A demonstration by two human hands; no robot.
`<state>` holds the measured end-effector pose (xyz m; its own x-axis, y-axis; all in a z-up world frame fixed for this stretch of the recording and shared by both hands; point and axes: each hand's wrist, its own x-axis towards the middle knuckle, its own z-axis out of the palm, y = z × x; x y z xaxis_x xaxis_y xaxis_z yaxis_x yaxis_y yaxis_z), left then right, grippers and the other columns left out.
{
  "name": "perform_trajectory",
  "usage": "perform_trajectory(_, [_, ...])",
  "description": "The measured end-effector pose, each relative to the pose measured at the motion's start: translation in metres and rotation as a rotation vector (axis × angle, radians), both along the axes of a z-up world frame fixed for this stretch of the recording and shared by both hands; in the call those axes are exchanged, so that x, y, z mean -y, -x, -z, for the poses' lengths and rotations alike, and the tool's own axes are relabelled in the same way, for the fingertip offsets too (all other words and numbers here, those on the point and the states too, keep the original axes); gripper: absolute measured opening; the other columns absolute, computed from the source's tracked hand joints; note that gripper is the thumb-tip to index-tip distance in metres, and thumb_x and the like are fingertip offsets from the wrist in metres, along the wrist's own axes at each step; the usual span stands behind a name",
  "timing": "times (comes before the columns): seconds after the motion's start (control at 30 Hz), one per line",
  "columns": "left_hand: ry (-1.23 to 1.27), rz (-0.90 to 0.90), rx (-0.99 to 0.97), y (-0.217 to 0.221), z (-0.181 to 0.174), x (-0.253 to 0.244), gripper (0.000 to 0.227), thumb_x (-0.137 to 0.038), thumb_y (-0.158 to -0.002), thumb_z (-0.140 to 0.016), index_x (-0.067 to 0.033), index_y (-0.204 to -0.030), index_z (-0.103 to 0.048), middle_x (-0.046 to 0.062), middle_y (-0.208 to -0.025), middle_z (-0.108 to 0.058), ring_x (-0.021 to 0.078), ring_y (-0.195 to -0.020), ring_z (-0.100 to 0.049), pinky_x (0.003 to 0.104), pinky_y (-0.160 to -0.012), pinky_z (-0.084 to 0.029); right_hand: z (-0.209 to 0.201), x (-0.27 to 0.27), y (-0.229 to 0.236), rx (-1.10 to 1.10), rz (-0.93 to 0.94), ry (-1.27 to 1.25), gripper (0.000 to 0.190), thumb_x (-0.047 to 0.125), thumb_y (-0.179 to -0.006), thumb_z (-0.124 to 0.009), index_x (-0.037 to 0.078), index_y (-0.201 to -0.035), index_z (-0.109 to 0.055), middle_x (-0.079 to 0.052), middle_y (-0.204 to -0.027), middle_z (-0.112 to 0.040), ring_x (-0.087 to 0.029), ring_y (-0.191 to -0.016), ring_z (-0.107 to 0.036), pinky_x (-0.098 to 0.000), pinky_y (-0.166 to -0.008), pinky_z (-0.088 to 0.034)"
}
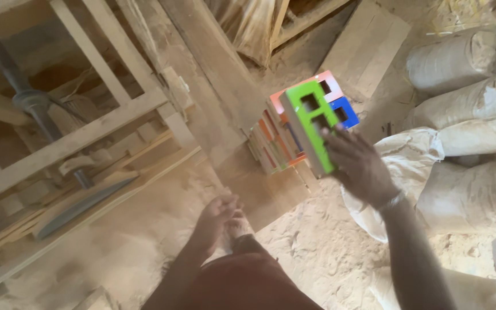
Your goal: The person repeatedly picks up small, colorful wooden blocks and presses them against a rotating grinding wheel to smooth their surfaces. After each block is processed, it is placed on a growing stack nearby.
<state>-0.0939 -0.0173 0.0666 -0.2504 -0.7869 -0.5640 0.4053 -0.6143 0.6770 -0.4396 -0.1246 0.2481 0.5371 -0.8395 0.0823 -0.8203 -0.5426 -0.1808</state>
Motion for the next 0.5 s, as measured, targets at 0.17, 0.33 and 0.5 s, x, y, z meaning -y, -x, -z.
perform_trajectory(0.17, [-0.108,-0.163,0.13,-0.032,0.046,-0.022,0.042,-0.023,-0.093,-0.067,0.0,-0.127,-0.059,0.014,-0.114,-0.067,0.0262,-0.101,-0.067,0.041,-0.084,-0.056,0.02,0.06,0.047,-0.038,0.078,0.121,0.052,0.032,-0.078,-0.079,0.012,-0.124,-0.069,0.001,-0.161,-0.044,-0.023,-0.15,-0.037,-0.0468,-0.121,-0.03])
perform_trajectory(0.33, [-0.198,-0.216,0.24,-0.062,0.088,-0.057,0.041,-0.025,-0.094,-0.064,0.0015,-0.126,-0.061,0.016,-0.116,-0.068,0.028,-0.103,-0.067,0.041,-0.087,-0.058,0.041,0.082,0.064,-0.118,0.109,0.074,0.047,0.033,-0.081,-0.077,0.015,-0.123,-0.068,0.006,-0.164,-0.042,-0.02,-0.152,-0.037,-0.0453,-0.123,-0.032])
perform_trajectory(0.5, [-0.292,-0.278,0.288,-0.073,0.116,-0.074,0.041,-0.025,-0.095,-0.064,0.0015,-0.126,-0.061,0.017,-0.116,-0.07,0.0284,-0.102,-0.069,0.041,-0.086,-0.058,0.044,0.081,0.06,-0.142,0.117,0.045,0.048,0.034,-0.08,-0.077,0.017,-0.124,-0.067,0.007,-0.163,-0.041,-0.02,-0.15,-0.038,-0.0463,-0.121,-0.032])
